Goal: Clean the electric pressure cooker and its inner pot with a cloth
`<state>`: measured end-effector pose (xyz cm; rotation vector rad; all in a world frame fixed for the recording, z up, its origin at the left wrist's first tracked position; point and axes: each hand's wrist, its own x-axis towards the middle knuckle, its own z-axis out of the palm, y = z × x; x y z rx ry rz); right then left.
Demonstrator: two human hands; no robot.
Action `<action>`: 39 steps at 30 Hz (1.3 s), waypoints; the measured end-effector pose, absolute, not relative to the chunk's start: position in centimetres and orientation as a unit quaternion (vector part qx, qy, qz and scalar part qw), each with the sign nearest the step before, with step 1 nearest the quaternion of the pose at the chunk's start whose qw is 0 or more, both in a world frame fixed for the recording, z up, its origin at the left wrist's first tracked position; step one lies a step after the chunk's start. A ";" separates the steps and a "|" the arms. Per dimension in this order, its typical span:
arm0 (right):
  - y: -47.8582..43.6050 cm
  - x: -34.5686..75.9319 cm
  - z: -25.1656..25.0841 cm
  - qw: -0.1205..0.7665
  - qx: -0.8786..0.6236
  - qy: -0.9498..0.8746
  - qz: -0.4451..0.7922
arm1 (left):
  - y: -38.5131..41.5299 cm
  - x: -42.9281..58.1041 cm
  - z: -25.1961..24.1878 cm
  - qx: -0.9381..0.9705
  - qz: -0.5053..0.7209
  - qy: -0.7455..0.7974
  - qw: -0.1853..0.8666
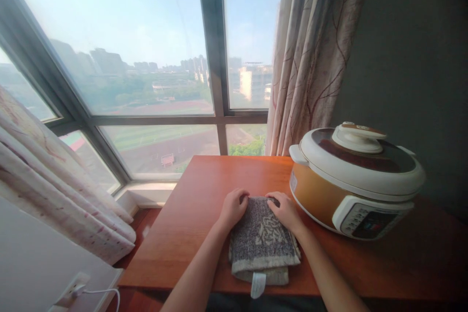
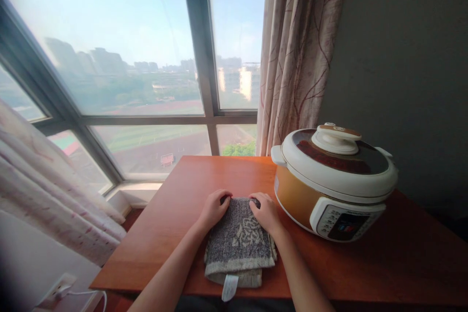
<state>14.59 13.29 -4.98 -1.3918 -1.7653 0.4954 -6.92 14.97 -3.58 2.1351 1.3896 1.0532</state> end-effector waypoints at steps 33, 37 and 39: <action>13.9 15.4 -6.0 0.427 -0.587 -0.673 0.142 | 15.0 -7.7 -3.1 0.760 0.323 0.539 0.166; 13.9 15.5 -6.0 0.426 -0.587 -0.673 0.144 | 15.0 -7.8 -3.1 0.762 0.318 0.541 0.162; 14.0 15.5 -6.1 0.424 -0.587 -0.674 0.146 | 15.0 -7.8 -3.2 0.764 0.316 0.540 0.159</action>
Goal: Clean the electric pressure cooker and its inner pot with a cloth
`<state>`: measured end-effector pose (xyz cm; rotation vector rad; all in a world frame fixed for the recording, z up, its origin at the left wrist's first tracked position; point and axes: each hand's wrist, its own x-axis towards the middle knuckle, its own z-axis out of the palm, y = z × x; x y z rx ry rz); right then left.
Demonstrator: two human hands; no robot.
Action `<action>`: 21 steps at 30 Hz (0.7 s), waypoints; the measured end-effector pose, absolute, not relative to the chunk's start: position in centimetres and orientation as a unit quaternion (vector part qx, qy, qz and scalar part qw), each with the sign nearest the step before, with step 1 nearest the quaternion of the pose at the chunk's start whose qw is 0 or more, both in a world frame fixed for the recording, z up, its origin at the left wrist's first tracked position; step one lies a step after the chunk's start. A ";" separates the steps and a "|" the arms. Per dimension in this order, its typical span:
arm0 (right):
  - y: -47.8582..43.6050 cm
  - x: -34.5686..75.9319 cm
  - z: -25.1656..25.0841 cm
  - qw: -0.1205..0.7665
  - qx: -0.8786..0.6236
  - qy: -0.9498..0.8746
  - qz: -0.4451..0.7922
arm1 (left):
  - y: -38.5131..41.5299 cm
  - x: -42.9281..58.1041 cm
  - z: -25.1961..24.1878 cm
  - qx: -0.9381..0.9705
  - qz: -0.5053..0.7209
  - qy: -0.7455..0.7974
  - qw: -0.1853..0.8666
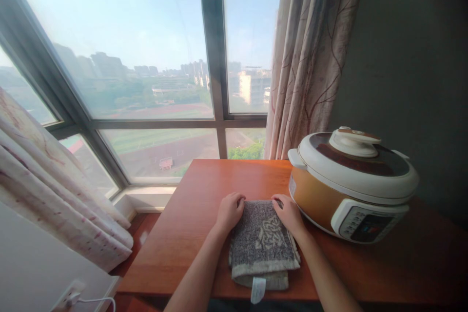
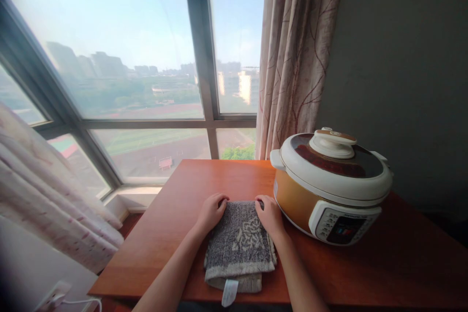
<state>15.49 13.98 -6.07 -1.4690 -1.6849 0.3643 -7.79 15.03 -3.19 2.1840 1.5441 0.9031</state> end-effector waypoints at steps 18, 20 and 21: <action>14.3 15.6 -6.8 0.412 -0.587 -0.680 0.155 | 15.3 -7.9 -3.7 0.769 0.318 0.533 0.152; 14.3 15.6 -6.8 0.413 -0.585 -0.681 0.155 | 15.3 -7.9 -3.8 0.769 0.319 0.532 0.152; 14.3 15.7 -6.8 0.413 -0.585 -0.681 0.155 | 15.3 -7.9 -3.7 0.769 0.319 0.532 0.152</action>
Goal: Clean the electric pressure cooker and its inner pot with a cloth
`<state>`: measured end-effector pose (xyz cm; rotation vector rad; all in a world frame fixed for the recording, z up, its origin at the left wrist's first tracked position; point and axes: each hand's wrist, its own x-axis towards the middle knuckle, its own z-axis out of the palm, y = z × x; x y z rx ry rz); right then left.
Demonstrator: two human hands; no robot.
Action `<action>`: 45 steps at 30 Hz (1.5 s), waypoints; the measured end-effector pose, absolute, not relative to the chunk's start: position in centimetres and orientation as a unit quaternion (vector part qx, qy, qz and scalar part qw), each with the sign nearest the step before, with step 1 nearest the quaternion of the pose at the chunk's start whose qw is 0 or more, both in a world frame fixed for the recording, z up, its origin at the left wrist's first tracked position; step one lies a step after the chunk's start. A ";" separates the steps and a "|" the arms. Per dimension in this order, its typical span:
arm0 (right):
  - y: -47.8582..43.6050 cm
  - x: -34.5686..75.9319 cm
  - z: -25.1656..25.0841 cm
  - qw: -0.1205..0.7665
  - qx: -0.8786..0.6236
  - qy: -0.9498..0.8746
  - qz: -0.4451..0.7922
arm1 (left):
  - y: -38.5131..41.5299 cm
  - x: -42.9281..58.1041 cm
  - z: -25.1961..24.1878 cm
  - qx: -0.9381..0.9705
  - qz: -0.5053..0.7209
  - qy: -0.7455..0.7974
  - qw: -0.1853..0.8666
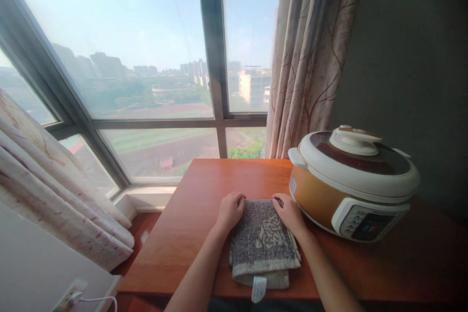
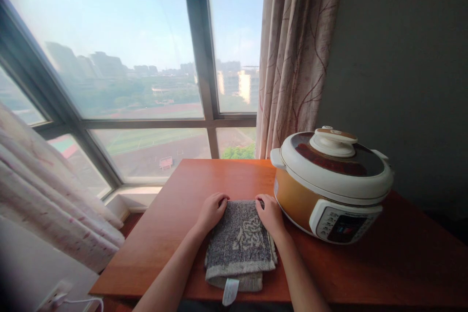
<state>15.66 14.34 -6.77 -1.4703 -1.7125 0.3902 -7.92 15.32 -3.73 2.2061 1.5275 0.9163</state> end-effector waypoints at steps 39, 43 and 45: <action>14.3 15.7 -6.4 0.404 -0.586 -0.685 0.156 | 15.2 -7.9 -3.5 0.770 0.313 0.535 0.152; 14.3 15.7 -6.4 0.401 -0.588 -0.685 0.159 | 15.2 -7.9 -3.4 0.770 0.314 0.533 0.153; 14.2 15.8 -6.4 0.399 -0.589 -0.684 0.160 | 15.1 -7.9 -3.3 0.770 0.313 0.534 0.154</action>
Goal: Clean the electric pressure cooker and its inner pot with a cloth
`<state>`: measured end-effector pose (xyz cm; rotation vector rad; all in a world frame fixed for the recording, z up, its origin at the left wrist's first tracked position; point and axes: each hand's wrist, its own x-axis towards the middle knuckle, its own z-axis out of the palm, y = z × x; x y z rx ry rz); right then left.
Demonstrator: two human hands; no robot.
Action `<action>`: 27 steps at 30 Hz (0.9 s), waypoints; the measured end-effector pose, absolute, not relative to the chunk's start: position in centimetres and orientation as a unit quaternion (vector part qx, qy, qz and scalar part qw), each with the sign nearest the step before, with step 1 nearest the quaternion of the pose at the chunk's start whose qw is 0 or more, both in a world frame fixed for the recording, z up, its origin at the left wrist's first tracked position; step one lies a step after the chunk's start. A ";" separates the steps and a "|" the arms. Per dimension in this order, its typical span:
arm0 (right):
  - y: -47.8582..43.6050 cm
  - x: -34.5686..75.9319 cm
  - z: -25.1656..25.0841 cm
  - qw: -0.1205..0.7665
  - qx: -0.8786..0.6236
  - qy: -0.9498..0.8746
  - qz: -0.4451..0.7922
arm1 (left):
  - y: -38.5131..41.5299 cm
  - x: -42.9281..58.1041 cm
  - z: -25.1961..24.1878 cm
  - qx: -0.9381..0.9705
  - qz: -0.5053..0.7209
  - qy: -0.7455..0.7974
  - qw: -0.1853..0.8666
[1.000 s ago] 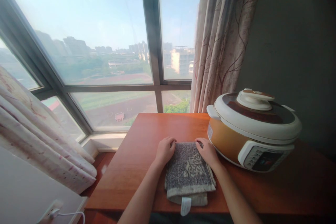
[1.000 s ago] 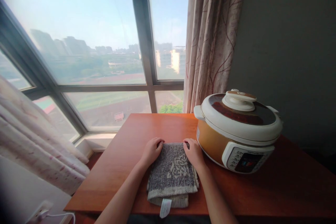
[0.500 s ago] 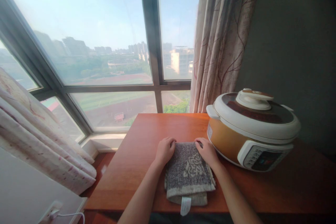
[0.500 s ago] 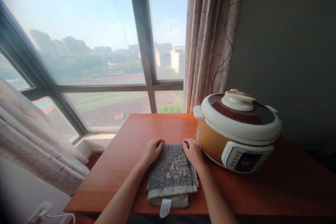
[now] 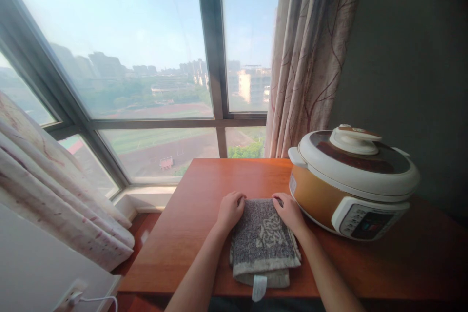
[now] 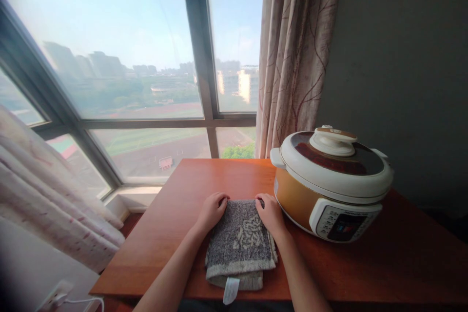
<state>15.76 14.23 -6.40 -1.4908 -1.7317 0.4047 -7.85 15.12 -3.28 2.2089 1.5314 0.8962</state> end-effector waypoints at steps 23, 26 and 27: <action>14.0 15.7 -6.0 0.397 -0.587 -0.687 0.158 | 15.1 -7.8 -3.3 0.770 0.308 0.537 0.154; 13.9 15.6 -5.9 0.396 -0.587 -0.688 0.159 | 15.1 -7.9 -3.4 0.772 0.308 0.535 0.152; 13.9 15.6 -5.9 0.396 -0.588 -0.687 0.159 | 15.2 -7.9 -3.5 0.772 0.309 0.534 0.153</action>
